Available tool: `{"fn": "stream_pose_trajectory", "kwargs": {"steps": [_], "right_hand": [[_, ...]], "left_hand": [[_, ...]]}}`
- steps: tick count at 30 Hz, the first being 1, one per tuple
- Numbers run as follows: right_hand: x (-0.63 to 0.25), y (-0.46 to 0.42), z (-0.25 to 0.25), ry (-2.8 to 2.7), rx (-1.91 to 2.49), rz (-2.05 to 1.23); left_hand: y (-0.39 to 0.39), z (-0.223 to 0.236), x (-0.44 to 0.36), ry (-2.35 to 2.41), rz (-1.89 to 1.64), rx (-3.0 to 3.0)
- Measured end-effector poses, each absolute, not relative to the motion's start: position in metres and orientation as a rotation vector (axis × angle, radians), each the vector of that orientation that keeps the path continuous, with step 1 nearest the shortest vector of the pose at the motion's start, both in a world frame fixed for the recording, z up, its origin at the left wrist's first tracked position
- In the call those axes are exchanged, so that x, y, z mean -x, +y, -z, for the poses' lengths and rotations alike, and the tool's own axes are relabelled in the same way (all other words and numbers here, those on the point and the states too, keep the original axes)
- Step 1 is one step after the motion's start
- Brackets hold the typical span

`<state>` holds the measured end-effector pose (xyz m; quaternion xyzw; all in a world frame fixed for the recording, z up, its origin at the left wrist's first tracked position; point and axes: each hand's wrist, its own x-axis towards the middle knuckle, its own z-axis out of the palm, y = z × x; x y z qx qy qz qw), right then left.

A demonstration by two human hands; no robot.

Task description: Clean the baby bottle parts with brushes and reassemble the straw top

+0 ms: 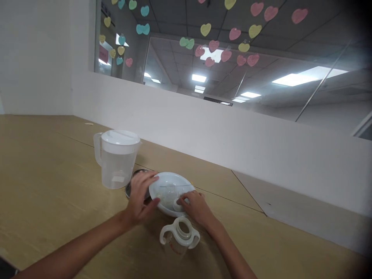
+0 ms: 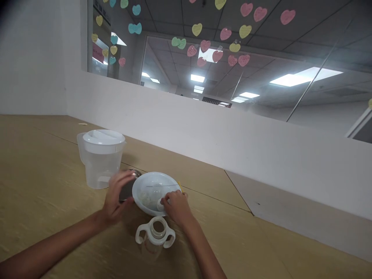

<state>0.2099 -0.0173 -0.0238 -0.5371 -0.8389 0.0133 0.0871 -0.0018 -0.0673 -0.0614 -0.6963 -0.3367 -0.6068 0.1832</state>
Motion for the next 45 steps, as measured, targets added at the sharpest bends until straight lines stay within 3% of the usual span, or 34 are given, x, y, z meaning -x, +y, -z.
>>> {"fn": "stream_pose_trajectory", "kwargs": {"steps": [11, 20, 33, 40, 45], "right_hand": [[-0.236, -0.005, 0.002, -2.298, 1.498, -0.001], [-0.237, -0.010, -0.004, -2.326, 1.512, -0.026], [-0.239, -0.009, -0.004, -2.326, 1.522, -0.040], [-0.239, -0.012, -0.007, -2.325, 1.514, -0.053], [-0.239, -0.012, -0.006, -2.335, 1.492, -0.045]], "left_hand": [[-0.035, 0.034, 0.077, -1.548, 1.879, 1.019], [-0.007, 0.068, 0.104, -1.694, 2.154, 1.022], [-0.004, 0.079, 0.103, -1.903, 1.977, 1.079], [-0.009, 0.074, 0.102, -1.723, 1.918, 1.156], [-0.023, 0.058, 0.098, -1.447, 1.687, 1.350]]}}
